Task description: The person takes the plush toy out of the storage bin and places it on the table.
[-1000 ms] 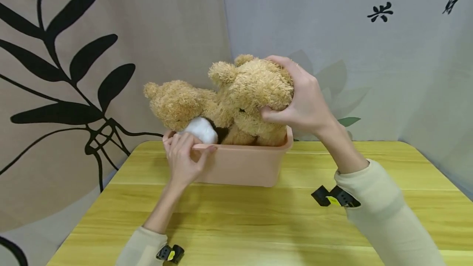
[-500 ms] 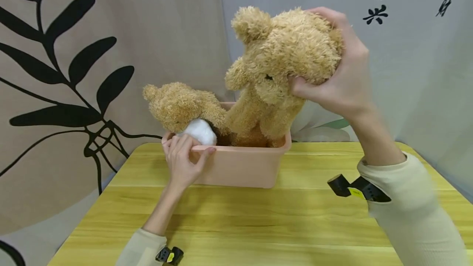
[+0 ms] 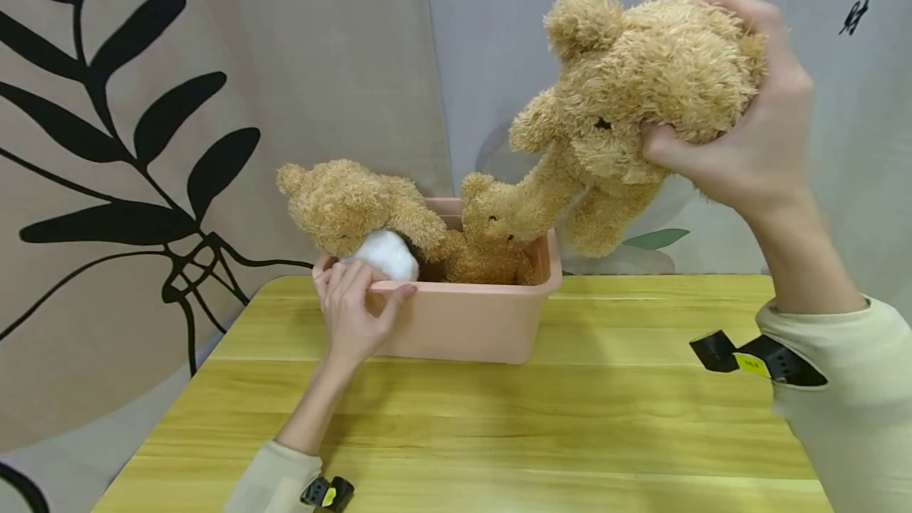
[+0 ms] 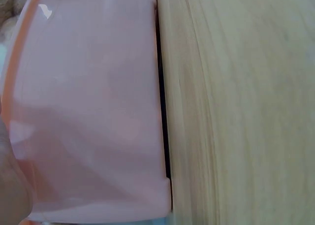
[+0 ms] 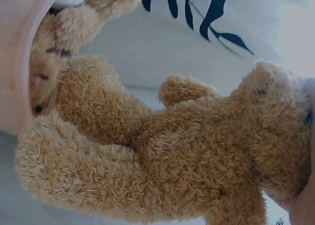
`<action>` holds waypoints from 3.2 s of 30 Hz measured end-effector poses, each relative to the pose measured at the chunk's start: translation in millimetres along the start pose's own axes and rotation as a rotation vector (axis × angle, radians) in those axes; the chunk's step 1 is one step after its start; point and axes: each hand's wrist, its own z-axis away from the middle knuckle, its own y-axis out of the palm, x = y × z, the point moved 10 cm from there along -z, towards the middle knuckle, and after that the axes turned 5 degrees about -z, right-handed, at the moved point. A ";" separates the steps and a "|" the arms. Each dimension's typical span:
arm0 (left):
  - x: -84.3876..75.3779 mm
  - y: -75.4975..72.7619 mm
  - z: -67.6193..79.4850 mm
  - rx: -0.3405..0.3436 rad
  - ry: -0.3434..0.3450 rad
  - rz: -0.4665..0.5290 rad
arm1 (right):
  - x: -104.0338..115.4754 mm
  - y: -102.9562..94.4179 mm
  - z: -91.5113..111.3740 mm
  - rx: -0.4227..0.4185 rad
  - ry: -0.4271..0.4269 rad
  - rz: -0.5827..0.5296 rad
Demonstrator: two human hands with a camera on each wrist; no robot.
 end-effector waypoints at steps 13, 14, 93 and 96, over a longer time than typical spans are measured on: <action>0.9 -0.5 2.0 0.003 -0.004 -0.002 | -57.6 -48.4 16.8 -0.047 0.211 0.161; 0.8 -0.7 1.9 0.003 -0.003 -0.002 | -62.8 -50.2 19.2 -0.040 0.241 0.169; -3.3 -0.7 -0.4 0.010 0.013 0.011 | -252.5 9.7 186.5 0.473 0.818 0.088; -3.0 -0.6 0.1 0.011 0.011 0.011 | -250.6 9.6 183.4 0.469 0.791 0.118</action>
